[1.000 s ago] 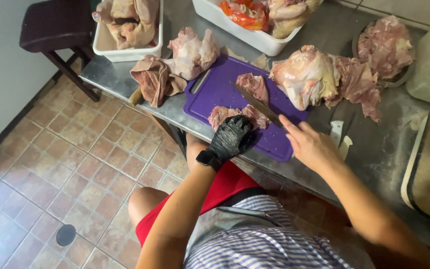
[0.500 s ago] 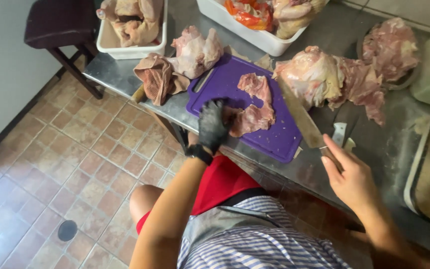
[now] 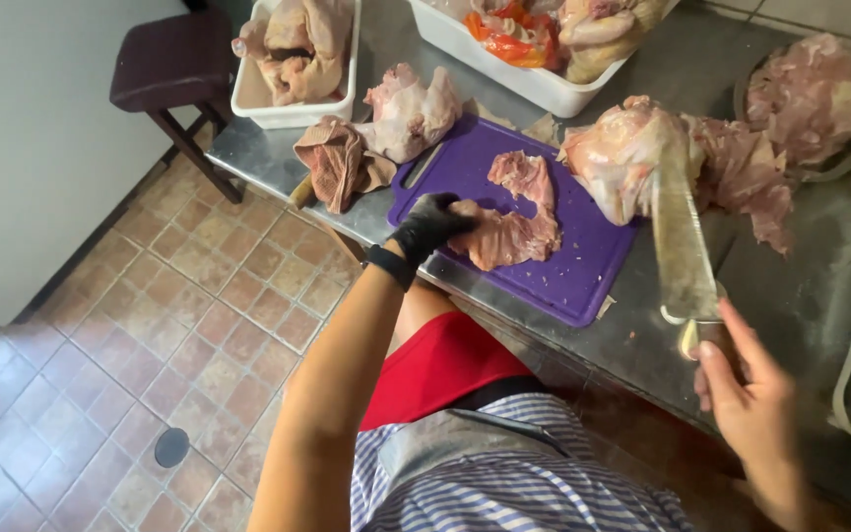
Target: Trimming and deboning raw chicken pieces on a purple cutting board using a knife
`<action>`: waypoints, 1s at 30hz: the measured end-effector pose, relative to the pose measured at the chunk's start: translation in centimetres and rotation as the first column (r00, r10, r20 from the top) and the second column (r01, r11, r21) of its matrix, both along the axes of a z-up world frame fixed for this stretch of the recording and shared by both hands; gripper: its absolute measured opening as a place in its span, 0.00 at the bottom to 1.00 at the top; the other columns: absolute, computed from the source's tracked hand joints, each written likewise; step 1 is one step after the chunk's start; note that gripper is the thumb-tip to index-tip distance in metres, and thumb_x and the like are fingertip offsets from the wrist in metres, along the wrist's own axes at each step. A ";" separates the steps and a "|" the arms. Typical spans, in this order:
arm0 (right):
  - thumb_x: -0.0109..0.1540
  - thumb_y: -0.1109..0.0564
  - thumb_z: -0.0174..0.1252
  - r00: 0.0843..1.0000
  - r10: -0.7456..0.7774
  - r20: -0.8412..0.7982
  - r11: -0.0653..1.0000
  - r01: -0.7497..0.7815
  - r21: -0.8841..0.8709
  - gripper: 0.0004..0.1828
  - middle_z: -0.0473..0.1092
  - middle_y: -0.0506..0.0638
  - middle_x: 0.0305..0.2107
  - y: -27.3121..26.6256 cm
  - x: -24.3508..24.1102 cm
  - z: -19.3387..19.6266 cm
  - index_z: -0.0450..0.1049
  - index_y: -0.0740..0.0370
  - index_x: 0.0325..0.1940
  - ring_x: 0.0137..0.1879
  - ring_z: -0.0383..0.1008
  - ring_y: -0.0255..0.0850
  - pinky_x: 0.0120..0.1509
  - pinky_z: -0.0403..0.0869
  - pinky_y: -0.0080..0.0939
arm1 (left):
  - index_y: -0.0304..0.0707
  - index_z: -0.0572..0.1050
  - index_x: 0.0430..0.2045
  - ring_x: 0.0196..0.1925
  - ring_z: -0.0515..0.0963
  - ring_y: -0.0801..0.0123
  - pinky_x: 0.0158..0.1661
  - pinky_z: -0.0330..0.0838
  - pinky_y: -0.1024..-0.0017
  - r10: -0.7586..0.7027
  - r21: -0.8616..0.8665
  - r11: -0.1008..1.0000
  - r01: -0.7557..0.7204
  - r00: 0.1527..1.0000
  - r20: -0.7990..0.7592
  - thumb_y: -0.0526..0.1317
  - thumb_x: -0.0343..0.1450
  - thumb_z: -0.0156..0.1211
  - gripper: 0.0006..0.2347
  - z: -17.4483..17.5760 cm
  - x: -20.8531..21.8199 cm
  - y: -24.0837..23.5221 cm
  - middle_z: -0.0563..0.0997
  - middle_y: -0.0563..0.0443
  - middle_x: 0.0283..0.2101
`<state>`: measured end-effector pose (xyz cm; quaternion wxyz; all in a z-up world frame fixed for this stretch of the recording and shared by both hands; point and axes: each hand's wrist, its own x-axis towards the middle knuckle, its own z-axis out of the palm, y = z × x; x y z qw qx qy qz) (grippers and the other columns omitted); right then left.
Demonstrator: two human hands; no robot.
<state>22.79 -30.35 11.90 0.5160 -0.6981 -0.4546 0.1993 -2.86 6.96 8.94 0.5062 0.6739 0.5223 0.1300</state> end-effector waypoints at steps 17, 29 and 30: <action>0.74 0.64 0.48 0.882 -0.364 -0.299 0.931 0.333 -0.153 0.33 0.69 0.58 0.38 -2.2 1.1 1.7 0.54 0.67 0.84 0.25 0.60 0.40 0.32 0.62 0.38 | 0.38 0.79 0.41 0.39 0.85 0.71 0.44 0.86 0.74 -0.151 0.259 0.960 0.108 0.977 0.151 0.42 0.64 0.69 0.14 17.5 1.7 0.9 0.85 0.51 0.36; 0.76 0.66 0.45 0.904 -0.255 -0.344 0.952 0.296 0.073 0.33 0.66 0.65 0.39 -3.2 3.6 -2.7 0.52 0.71 0.86 0.25 0.60 0.47 0.35 0.61 0.41 | 0.51 0.60 0.15 0.27 0.60 0.80 0.31 0.60 0.78 -0.320 0.455 0.840 0.296 0.947 -0.025 0.36 0.68 0.68 0.18 22.8 2.5 0.1 0.61 0.66 0.22; 0.76 0.66 0.45 0.901 -0.261 -0.347 0.950 0.303 0.071 0.33 0.66 0.65 0.39 -3.3 3.8 -3.1 0.52 0.71 0.86 0.25 0.60 0.47 0.35 0.61 0.41 | 0.51 0.60 0.15 0.27 0.60 0.80 0.31 0.60 0.78 -0.326 0.454 0.838 0.303 0.945 -0.029 0.36 0.68 0.68 0.18 22.9 3.0 -0.1 0.61 0.66 0.22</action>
